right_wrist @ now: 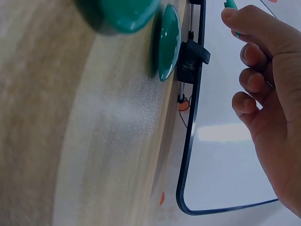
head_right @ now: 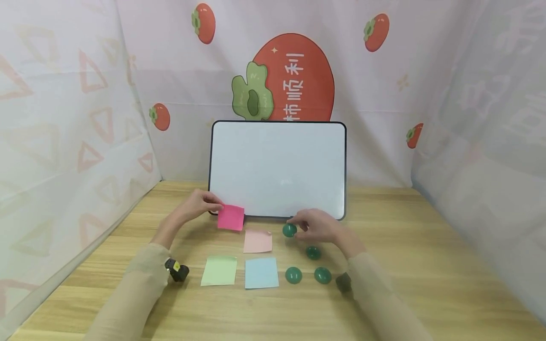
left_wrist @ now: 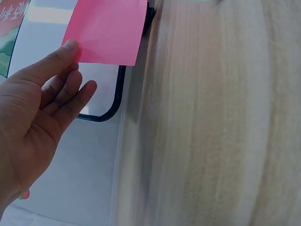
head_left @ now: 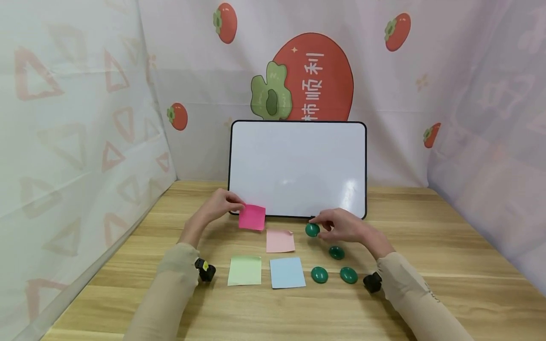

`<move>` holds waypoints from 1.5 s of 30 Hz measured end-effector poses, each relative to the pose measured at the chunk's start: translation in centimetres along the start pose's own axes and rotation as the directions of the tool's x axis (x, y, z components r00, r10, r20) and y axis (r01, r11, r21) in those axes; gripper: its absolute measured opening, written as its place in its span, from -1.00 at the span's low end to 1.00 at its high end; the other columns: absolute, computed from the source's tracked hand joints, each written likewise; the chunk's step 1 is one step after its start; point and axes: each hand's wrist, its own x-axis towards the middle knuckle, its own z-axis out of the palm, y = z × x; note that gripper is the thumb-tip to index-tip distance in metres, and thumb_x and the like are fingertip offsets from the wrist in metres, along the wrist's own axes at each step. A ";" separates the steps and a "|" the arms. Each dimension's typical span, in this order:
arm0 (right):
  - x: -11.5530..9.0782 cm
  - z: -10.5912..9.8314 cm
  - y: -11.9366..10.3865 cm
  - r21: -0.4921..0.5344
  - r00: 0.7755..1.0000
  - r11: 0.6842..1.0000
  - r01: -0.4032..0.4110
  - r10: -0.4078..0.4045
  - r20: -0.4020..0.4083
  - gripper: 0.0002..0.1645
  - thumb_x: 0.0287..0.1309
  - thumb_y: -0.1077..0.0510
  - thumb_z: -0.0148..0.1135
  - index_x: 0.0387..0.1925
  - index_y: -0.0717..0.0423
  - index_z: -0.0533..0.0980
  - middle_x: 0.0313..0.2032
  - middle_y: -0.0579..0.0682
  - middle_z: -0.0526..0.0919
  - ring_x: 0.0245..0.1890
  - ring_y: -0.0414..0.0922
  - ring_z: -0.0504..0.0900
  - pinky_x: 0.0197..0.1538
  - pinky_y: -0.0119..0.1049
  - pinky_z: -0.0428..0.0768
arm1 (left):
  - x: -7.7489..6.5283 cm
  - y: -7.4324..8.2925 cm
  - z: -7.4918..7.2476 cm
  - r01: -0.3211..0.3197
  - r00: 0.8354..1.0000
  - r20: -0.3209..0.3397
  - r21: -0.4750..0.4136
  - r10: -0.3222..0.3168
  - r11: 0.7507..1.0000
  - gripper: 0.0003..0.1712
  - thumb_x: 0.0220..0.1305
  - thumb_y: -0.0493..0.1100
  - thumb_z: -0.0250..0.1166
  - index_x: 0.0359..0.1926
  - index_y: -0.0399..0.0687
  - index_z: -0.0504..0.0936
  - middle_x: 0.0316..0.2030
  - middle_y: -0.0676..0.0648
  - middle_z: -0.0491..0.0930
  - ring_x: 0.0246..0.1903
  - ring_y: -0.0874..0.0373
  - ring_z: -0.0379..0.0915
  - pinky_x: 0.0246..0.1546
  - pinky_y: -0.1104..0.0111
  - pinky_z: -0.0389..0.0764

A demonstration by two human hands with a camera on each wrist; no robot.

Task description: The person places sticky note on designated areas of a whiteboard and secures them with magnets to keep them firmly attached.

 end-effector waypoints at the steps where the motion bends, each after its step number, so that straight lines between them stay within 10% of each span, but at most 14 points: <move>1: 0.0 0.0 0.0 -0.003 1.000 1.000 0.002 -0.002 -0.007 -0.56 0.14 0.17 0.39 0.10 0.06 0.64 -0.46 -0.18 0.50 -0.46 -0.32 0.37 -0.38 -0.46 0.39 | 0.1 0.2 -0.1 -0.004 1.000 -0.014 0.002 0.004 1.000 -0.80 0.29 -0.16 0.36 -0.15 -0.17 0.77 -0.22 -0.13 0.75 -0.24 0.10 0.65 -0.13 0.15 0.66; 30: 0.1 -0.1 -0.1 -0.035 0.996 0.999 0.009 -0.012 -0.091 -0.58 0.13 0.18 0.40 0.08 0.06 0.65 -0.43 -0.10 0.55 -0.43 -0.29 0.40 -0.39 -0.46 0.44 | 4.5 3.0 -3.3 0.012 0.981 -0.193 0.064 0.001 0.998 -0.77 0.35 -0.18 0.30 -0.09 -0.22 0.74 -0.12 -0.21 0.68 -0.15 -0.02 0.52 -0.12 0.23 0.57; 45: 0.2 -0.1 -0.1 -0.061 0.996 0.998 0.006 -0.012 -0.091 -0.58 0.14 0.16 0.41 0.07 0.05 0.65 -0.40 0.01 0.60 -0.44 -0.31 0.38 -0.39 -0.47 0.45 | 6.6 3.7 -3.4 0.024 0.945 -0.325 0.154 0.027 0.988 -0.79 0.30 -0.20 0.34 -0.14 -0.25 0.76 -0.16 -0.22 0.74 -0.12 -0.05 0.61 -0.09 0.16 0.58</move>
